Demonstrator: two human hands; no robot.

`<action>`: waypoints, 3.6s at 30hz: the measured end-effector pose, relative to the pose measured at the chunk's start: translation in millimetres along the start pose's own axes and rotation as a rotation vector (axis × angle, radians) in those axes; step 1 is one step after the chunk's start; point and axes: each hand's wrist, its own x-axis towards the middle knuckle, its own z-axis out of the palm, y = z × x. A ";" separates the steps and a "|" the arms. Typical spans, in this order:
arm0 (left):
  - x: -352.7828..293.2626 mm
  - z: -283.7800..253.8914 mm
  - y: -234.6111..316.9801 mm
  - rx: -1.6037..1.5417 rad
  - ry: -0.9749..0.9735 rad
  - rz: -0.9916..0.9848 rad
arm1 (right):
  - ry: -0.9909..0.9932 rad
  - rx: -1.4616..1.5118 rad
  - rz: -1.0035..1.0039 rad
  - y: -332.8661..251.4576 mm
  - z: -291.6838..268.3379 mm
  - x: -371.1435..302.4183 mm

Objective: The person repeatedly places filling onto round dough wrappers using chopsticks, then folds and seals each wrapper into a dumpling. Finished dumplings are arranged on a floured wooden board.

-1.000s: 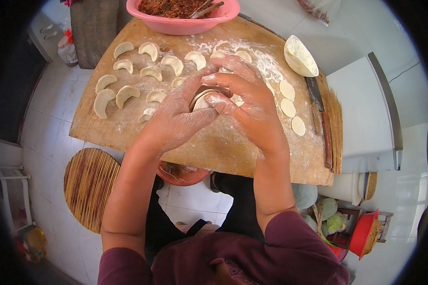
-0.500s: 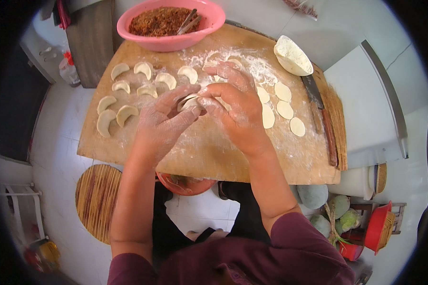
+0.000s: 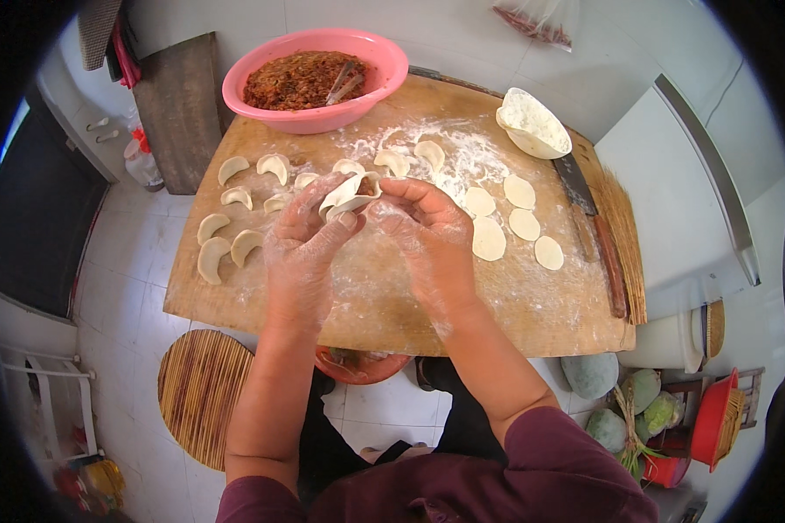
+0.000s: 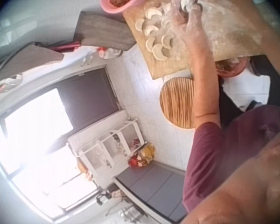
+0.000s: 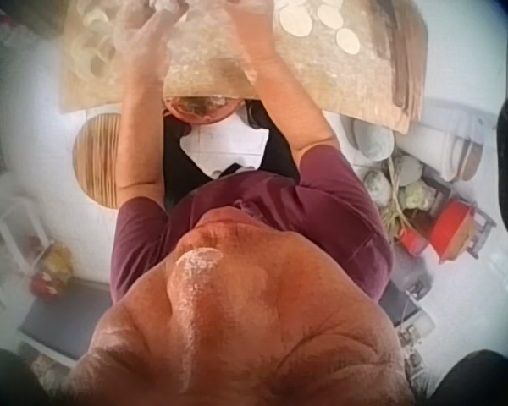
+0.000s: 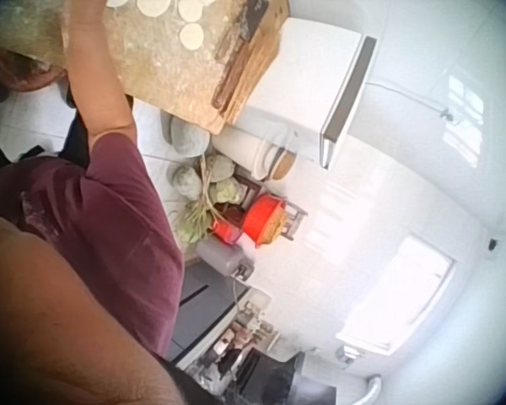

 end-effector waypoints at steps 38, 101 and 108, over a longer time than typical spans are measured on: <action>-4.0 9.3 -2.4 0.090 0.035 -0.006 | -0.035 -0.444 -0.524 6.8 -14.0 5.3; -4.0 -10.8 -12.9 0.274 -0.178 -0.025 | -0.320 -0.872 -0.748 -15.0 -30.7 19.7; -3.7 -7.2 -13.5 0.223 -0.193 -0.078 | -0.268 -0.767 -0.759 -9.2 -33.3 19.9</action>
